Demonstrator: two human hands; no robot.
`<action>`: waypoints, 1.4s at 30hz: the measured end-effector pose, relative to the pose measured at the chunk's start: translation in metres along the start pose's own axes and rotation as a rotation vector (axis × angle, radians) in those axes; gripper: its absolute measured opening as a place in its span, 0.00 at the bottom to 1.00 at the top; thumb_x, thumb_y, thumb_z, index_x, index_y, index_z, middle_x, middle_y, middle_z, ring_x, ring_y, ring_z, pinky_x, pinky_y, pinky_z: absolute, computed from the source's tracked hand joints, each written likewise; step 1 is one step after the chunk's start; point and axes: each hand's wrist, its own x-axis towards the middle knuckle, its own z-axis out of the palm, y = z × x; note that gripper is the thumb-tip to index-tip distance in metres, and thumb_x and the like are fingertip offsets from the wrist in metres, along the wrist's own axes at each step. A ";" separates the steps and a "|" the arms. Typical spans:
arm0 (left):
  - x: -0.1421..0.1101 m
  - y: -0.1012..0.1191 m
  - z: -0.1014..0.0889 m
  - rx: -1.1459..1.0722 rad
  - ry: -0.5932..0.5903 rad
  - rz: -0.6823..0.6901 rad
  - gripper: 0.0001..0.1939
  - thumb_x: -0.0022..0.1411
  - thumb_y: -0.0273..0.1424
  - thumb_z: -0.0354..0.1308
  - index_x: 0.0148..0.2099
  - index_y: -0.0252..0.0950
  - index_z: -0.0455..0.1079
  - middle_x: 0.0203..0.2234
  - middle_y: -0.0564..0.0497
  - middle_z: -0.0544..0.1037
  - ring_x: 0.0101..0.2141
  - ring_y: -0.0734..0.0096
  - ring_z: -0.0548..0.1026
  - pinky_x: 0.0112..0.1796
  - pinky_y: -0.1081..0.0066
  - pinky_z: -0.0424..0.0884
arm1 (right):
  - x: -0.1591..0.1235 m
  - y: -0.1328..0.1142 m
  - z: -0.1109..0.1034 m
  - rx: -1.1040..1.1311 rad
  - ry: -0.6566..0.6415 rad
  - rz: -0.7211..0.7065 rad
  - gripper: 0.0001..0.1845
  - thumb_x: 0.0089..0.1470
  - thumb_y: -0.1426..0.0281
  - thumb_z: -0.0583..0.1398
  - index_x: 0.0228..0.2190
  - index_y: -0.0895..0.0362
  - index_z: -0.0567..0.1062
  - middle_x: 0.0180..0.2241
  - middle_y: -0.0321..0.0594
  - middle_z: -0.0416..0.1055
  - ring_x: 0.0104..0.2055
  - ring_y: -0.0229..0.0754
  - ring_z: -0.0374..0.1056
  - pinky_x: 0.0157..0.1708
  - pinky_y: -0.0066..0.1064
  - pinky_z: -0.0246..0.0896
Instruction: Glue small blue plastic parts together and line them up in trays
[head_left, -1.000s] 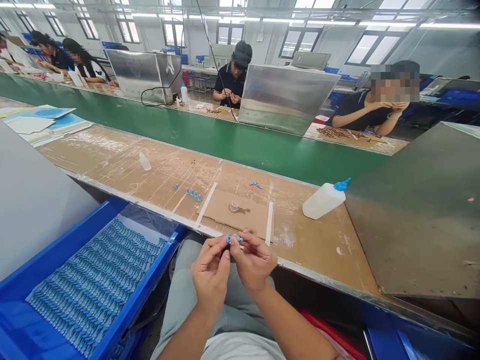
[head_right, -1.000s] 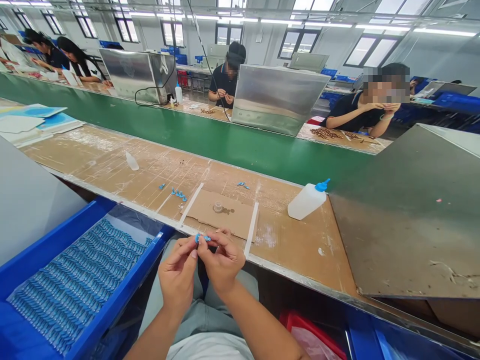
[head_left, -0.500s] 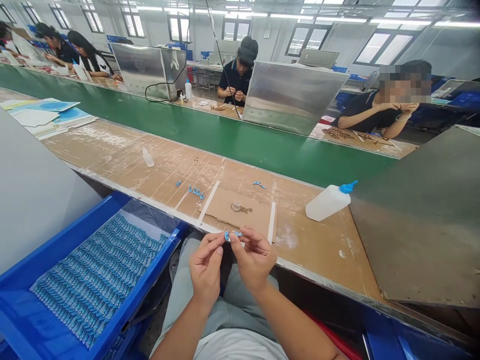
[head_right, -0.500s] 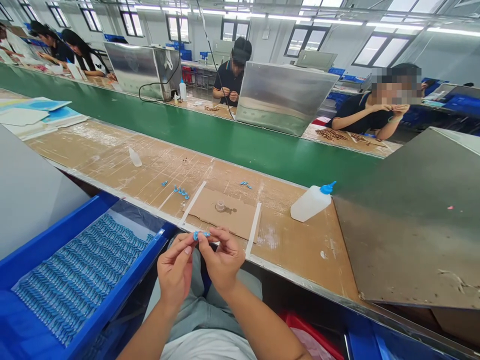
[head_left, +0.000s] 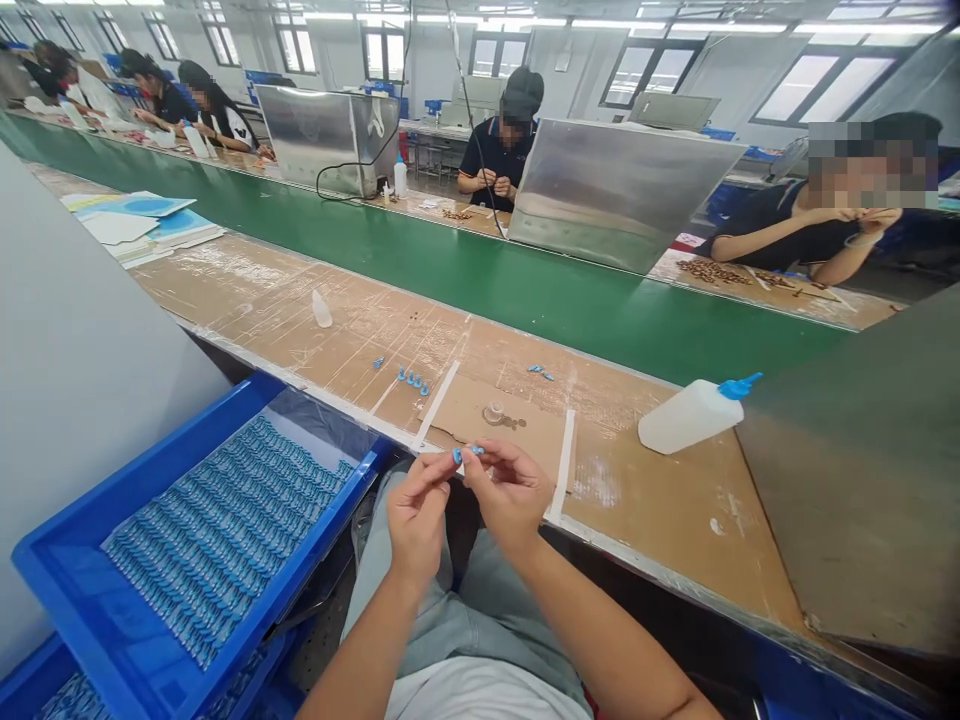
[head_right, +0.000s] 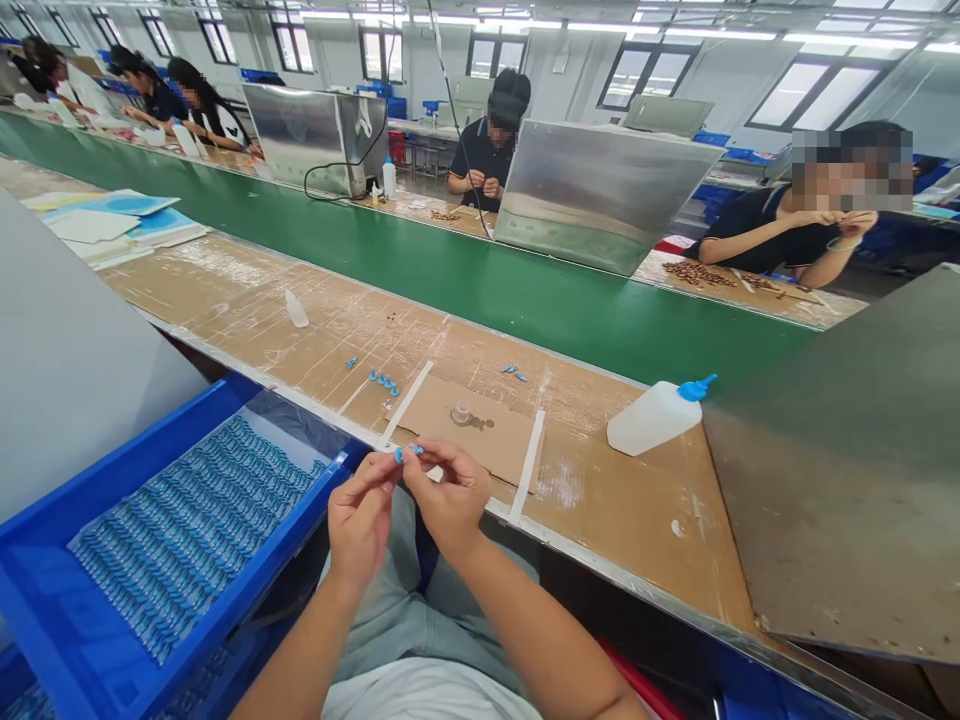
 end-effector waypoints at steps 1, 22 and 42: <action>0.005 0.000 -0.003 -0.027 0.029 -0.018 0.12 0.52 0.25 0.59 0.40 0.38 0.78 0.39 0.47 0.75 0.43 0.64 0.72 0.47 0.63 0.68 | 0.003 0.002 0.003 -0.020 -0.024 -0.004 0.11 0.46 0.67 0.67 0.33 0.58 0.77 0.28 0.40 0.76 0.26 0.39 0.71 0.27 0.32 0.69; 0.021 -0.031 -0.132 0.157 0.651 -0.137 0.09 0.47 0.28 0.59 0.34 0.34 0.74 0.30 0.52 0.76 0.29 0.76 0.72 0.35 0.72 0.67 | 0.091 0.133 0.075 -1.014 -0.355 -0.107 0.12 0.54 0.65 0.60 0.41 0.53 0.75 0.33 0.37 0.78 0.40 0.44 0.72 0.44 0.35 0.53; 0.023 -0.041 -0.146 0.215 0.624 -0.188 0.10 0.47 0.30 0.60 0.34 0.34 0.74 0.29 0.52 0.77 0.29 0.73 0.73 0.34 0.71 0.68 | 0.099 0.131 0.102 -1.036 -0.382 -0.112 0.13 0.53 0.66 0.58 0.41 0.52 0.75 0.35 0.36 0.78 0.39 0.43 0.72 0.44 0.33 0.54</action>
